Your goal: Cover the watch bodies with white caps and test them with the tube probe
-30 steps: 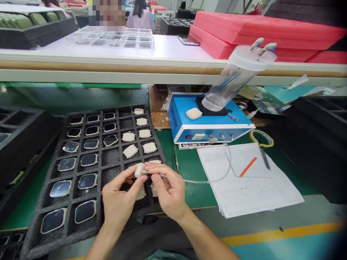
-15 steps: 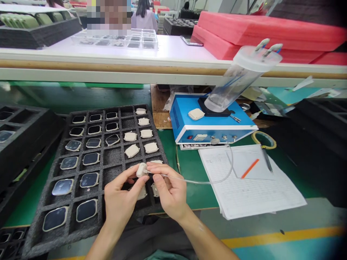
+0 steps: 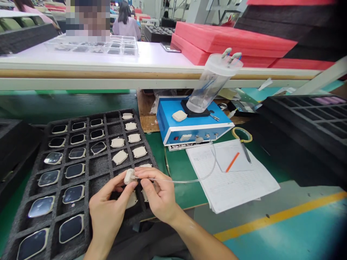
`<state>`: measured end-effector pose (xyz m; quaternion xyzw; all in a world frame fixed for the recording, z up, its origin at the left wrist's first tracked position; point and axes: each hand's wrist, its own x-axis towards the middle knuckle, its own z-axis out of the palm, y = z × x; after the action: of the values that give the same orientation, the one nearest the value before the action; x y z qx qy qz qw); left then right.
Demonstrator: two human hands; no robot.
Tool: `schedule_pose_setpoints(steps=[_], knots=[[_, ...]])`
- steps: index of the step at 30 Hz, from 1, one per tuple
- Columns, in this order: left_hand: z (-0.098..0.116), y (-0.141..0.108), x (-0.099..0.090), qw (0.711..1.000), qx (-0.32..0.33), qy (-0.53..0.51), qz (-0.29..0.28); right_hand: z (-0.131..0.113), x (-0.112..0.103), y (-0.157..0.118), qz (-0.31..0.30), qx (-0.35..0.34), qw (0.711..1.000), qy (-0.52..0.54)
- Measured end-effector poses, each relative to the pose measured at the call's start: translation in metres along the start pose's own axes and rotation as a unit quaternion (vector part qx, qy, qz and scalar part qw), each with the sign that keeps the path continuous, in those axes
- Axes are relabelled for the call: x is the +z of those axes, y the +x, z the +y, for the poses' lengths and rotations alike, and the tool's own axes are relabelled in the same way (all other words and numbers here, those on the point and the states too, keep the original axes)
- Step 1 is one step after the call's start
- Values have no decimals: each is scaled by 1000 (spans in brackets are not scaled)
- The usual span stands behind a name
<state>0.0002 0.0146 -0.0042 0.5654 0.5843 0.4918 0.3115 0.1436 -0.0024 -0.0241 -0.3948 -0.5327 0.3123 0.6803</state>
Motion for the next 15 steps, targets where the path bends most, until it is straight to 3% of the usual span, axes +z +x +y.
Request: schedule_pose_setpoints(steps=[15], knots=[[-2,0,1,1000,7,7,-12,-2,0,2,-1,-6,1000,-18]])
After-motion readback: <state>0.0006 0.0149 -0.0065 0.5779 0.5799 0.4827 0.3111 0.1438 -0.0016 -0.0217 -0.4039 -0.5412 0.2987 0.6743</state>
